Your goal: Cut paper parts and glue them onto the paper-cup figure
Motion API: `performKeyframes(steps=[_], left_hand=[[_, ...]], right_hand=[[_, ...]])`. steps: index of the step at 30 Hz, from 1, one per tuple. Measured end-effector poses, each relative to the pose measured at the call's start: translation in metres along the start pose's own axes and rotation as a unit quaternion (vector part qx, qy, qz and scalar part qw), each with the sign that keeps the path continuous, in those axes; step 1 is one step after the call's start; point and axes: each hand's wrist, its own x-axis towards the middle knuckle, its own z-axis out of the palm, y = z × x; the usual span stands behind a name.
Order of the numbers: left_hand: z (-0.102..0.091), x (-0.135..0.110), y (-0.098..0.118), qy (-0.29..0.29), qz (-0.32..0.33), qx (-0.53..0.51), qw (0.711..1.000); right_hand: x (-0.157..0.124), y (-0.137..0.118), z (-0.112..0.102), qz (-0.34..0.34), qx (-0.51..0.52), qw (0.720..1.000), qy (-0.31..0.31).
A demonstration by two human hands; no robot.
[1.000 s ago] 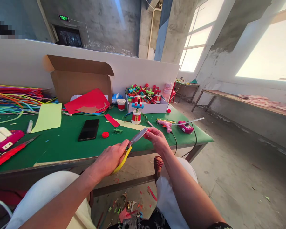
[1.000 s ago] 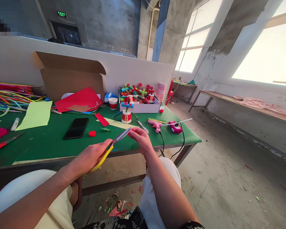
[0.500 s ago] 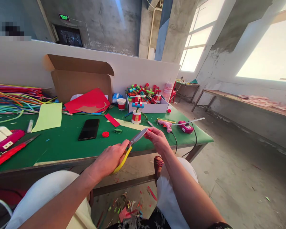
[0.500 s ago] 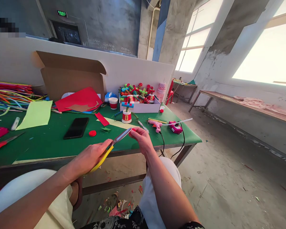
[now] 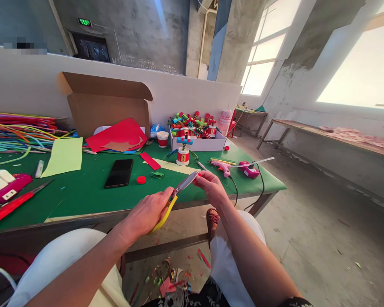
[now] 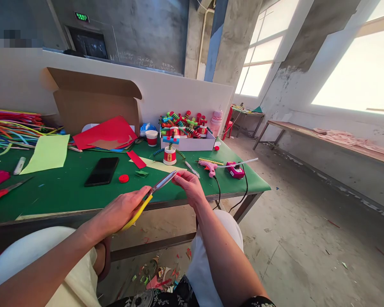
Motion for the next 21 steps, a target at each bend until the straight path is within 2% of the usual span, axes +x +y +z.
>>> performKeyframes(steps=[21], left_hand=[[-0.0019, -0.0012, 0.0009, -0.009, -0.018, 0.018, 1.0]], right_hand=[[0.0025, 0.0023, -0.004, 0.001, 0.005, 1.0, -0.006]])
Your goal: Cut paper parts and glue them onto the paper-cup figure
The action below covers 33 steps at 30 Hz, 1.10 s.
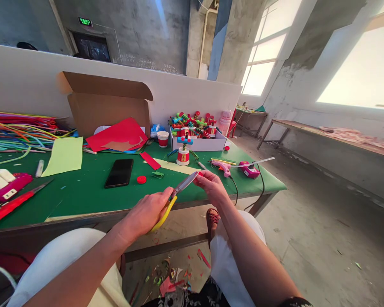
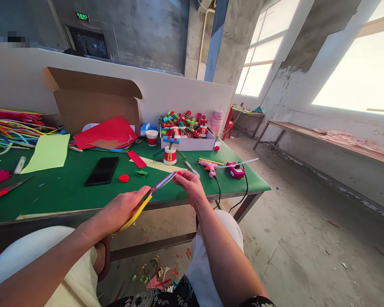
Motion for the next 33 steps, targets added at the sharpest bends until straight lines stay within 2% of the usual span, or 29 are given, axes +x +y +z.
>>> performKeyframes(steps=[8, 14, 33], left_hand=[[0.0071, 0.0007, -0.0044, 0.024, 0.018, -0.014, 0.999], [0.0038, 0.0016, -0.0012, 0.011, 0.024, -0.035, 0.999], [0.0044, 0.0021, -0.0016, 0.024, 0.037, -0.05, 0.998]], right_hand=[[-0.0009, -0.0017, 0.0006, 0.0, 0.008, 1.0, 0.003], [-0.0011, 0.0002, 0.0026, 0.011, 0.018, 1.0, 0.008], [0.0004, 0.0031, 0.0024, 0.028, 0.039, 0.999, 0.01]])
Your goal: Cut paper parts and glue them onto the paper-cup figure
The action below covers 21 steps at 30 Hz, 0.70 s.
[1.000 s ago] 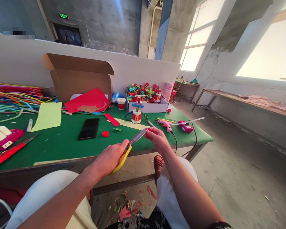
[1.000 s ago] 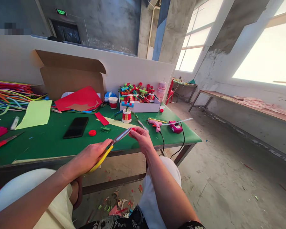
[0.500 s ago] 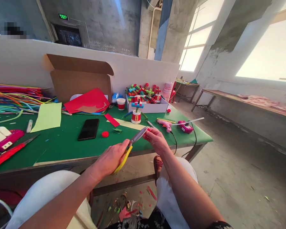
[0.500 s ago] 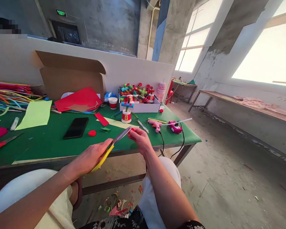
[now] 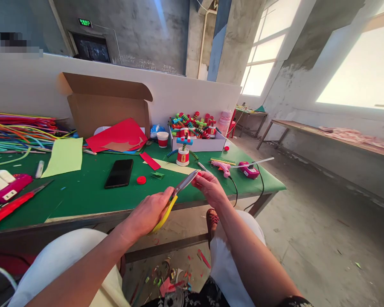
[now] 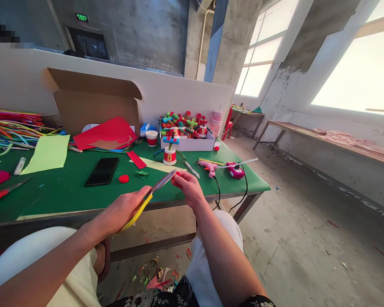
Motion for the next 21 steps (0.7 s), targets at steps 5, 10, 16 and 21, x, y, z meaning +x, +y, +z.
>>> performKeyframes(steps=[5, 10, 16, 21], left_hand=[[-0.002, -0.0008, 0.0009, 0.0, -0.001, 0.004, 1.0], [-0.0042, -0.0017, 0.0025, -0.005, -0.004, 0.012, 1.0], [-0.0021, -0.0028, 0.0016, -0.005, -0.016, 0.023, 1.0], [-0.0002, -0.0028, -0.0004, 0.001, -0.011, 0.027, 1.0]], right_hand=[[-0.0008, -0.0013, 0.0007, -0.003, -0.005, 1.0, 0.0], [-0.0013, -0.0017, 0.0007, -0.005, -0.008, 1.0, -0.003], [-0.0032, -0.0046, 0.001, -0.014, -0.014, 1.0, -0.006], [-0.0044, -0.0086, 0.0016, -0.02, -0.025, 0.999, -0.004]])
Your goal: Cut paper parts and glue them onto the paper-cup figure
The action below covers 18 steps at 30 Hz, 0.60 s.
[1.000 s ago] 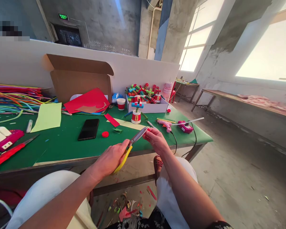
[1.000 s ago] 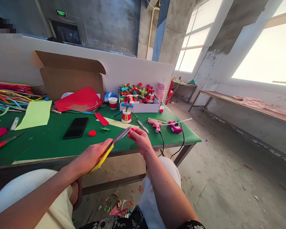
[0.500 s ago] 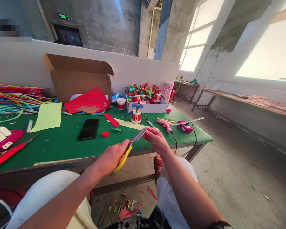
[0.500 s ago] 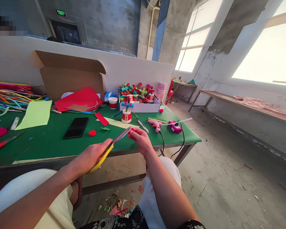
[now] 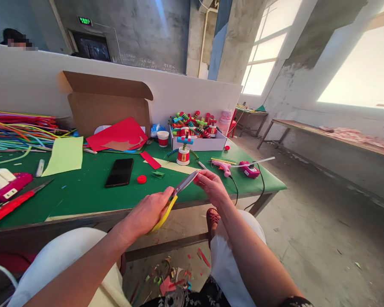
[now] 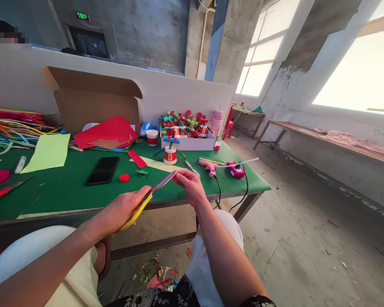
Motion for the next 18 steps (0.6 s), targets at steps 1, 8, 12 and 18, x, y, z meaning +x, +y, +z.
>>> performKeyframes(steps=[1, 8, 12, 18], left_hand=[[-0.0002, 0.0001, 0.0, -0.001, 0.001, 0.002, 1.0], [-0.002, 0.001, 0.002, -0.011, -0.002, 0.01, 1.0], [0.0002, 0.001, 0.0005, -0.002, 0.003, 0.002, 1.0], [-0.0015, 0.0006, -0.0014, 0.002, 0.004, -0.001, 1.0]], right_hand=[[0.0001, -0.0004, -0.0002, -0.002, -0.003, 1.0, -0.001], [0.0017, 0.0014, -0.0022, -0.008, -0.021, 1.0, -0.002], [0.0022, 0.0023, -0.0029, -0.011, -0.034, 0.999, -0.004], [0.0016, 0.0014, -0.0033, -0.012, -0.04, 0.999, -0.009]])
